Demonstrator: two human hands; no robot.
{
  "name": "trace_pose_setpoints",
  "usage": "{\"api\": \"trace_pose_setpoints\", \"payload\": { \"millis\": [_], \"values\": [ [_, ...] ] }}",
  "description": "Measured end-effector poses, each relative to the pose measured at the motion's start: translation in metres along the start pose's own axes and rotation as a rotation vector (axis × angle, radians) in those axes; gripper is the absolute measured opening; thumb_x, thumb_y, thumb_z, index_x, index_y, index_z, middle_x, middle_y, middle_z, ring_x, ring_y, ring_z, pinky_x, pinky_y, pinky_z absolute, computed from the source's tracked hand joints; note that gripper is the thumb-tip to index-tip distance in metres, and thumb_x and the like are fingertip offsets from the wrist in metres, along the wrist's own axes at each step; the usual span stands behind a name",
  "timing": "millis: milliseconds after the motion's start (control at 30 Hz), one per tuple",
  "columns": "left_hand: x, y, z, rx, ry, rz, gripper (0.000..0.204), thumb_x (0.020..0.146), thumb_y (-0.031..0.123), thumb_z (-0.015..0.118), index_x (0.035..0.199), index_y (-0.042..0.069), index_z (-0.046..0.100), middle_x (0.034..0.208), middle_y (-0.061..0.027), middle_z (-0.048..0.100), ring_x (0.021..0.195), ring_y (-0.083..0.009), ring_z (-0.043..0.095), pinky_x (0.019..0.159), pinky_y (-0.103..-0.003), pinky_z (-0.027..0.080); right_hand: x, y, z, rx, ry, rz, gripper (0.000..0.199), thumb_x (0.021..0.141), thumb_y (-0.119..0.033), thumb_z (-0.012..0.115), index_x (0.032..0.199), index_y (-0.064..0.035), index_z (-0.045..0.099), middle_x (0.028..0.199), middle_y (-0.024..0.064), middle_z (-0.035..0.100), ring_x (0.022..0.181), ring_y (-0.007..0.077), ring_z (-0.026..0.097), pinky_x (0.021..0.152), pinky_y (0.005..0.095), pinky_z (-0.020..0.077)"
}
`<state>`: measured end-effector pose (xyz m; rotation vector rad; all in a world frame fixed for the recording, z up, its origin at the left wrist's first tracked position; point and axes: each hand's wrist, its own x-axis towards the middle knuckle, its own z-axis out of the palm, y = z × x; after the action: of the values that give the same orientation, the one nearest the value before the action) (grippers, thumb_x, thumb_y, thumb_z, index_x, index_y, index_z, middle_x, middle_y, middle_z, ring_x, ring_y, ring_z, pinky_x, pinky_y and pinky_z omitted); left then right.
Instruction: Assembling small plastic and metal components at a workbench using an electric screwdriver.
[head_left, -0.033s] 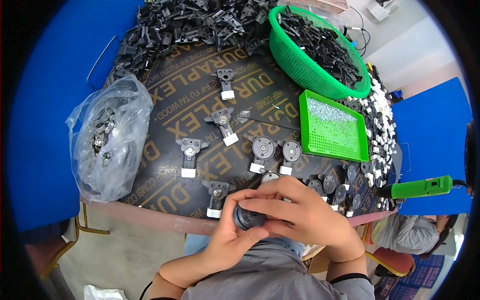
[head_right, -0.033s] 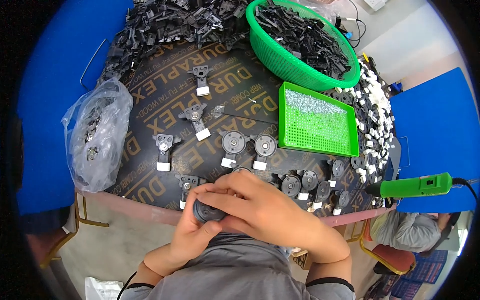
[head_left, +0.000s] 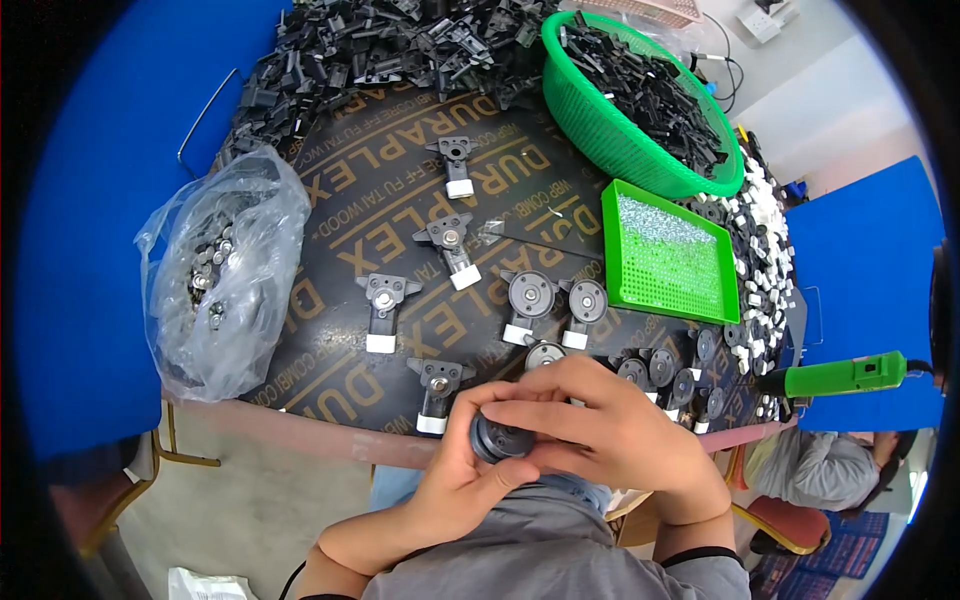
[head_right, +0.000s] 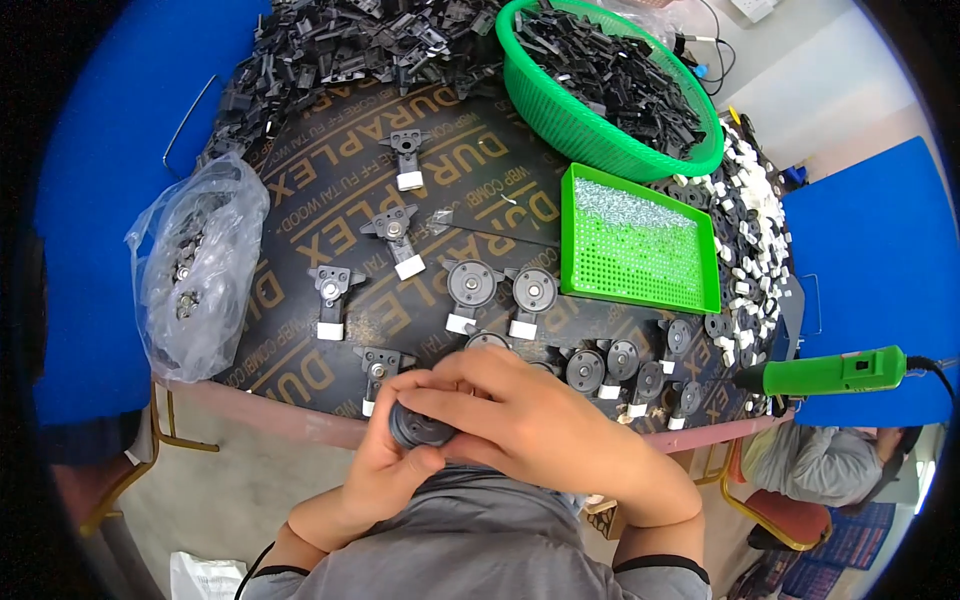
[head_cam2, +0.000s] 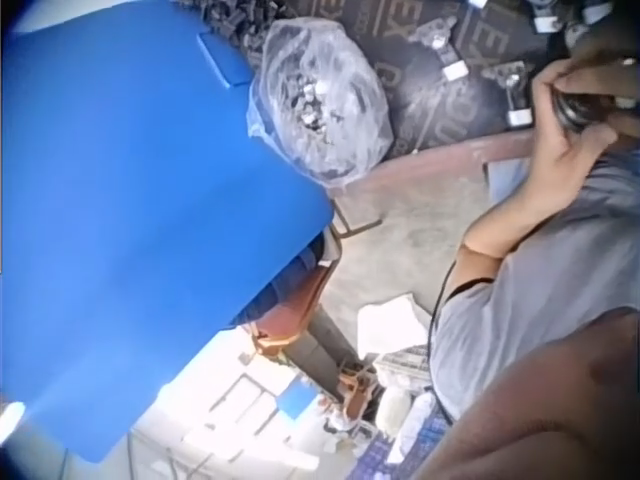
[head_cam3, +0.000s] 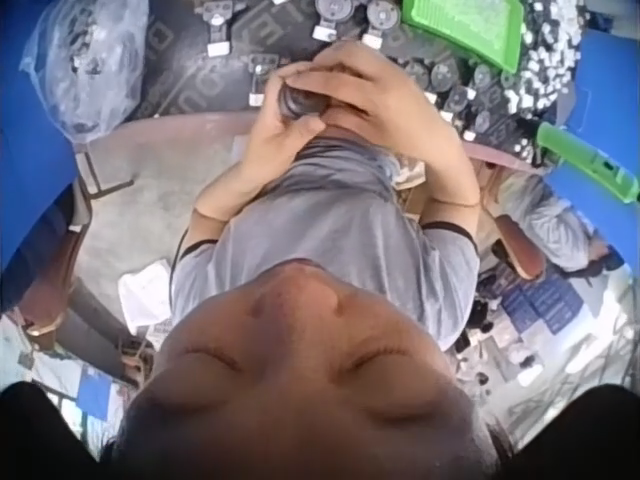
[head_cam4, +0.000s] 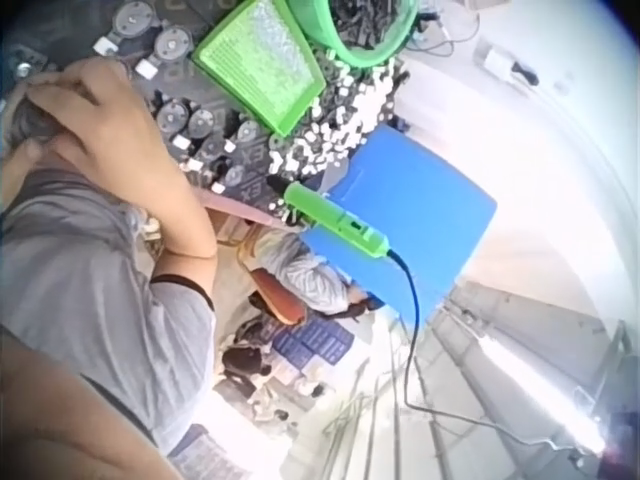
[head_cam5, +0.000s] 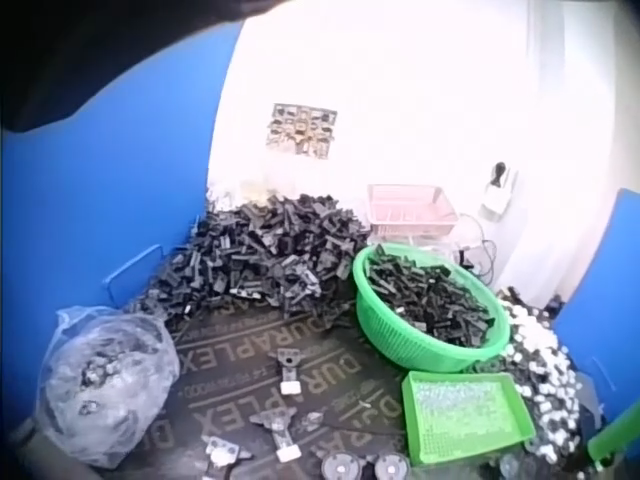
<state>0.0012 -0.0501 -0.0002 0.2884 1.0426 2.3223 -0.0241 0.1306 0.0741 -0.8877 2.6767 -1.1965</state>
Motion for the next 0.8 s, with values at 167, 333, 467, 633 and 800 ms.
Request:
{"api": "trace_pose_setpoints", "payload": {
  "millis": [167,333,467,633,800],
  "values": [
    [-0.017,0.001,-0.009,0.077,-0.048,-0.027,0.045,0.097,0.011,0.057,0.131,0.001,0.03,0.116,-0.0105,0.052,0.099,-0.014,0.059,0.087,-0.029,0.051,-0.004,-0.007,0.001,0.178,-0.036,0.185,0.043,0.074,-0.004,0.077,0.115,-0.0066,0.068,0.09,0.0083,0.067,0.079,0.0215,0.065,0.067,0.0315,0.0528],
    [-0.032,0.007,-0.017,0.289,0.15,0.01,0.012,0.1,0.012,0.051,0.103,0.004,0.043,0.082,-0.0036,0.054,0.07,-0.0065,0.054,0.062,-0.023,0.043,-0.006,-0.01,0.035,0.399,0.142,0.407,0.038,0.077,0.001,0.076,0.113,-0.0018,0.066,0.087,0.0091,0.066,0.076,0.015,0.065,0.064,0.0269,0.0526],
    [-0.037,0.024,-0.025,0.473,0.288,0.008,0.009,0.098,0.008,0.053,0.094,0.003,0.046,0.076,-0.0037,0.051,0.062,-0.0072,0.046,0.055,-0.025,0.037,0.006,-0.014,0.038,0.299,0.109,0.197,0.056,0.069,-0.007,0.084,0.12,-0.003,0.063,0.107,0.011,0.061,0.082,0.0182,0.062,0.069,0.0292,0.0518],
    [-0.033,0.04,-0.036,0.81,0.307,0.064,0.011,0.094,0.005,0.057,0.09,0.003,0.047,0.072,-0.0065,0.05,0.063,-0.0108,0.046,0.057,-0.028,0.038,0.012,-0.006,0.051,-0.065,0.097,-0.072,0.062,0.065,-0.011,0.084,0.122,-0.0035,0.061,0.106,0.0107,0.06,0.088,0.0271,0.06,0.072,0.0331,0.0516],
    [-0.026,0.044,-0.032,0.822,0.405,0.092,0.011,0.092,0.003,0.059,0.1,0.003,0.051,0.08,-0.0029,0.051,0.07,-0.009,0.046,0.062,-0.025,0.039,0.022,0.0,0.053,-0.184,0.132,-0.039,0.055,0.068,-0.014,0.082,0.118,-0.0023,0.062,0.106,0.0127,0.059,0.088,0.0293,0.06,0.075,0.0364,0.0513]
  ]
}}
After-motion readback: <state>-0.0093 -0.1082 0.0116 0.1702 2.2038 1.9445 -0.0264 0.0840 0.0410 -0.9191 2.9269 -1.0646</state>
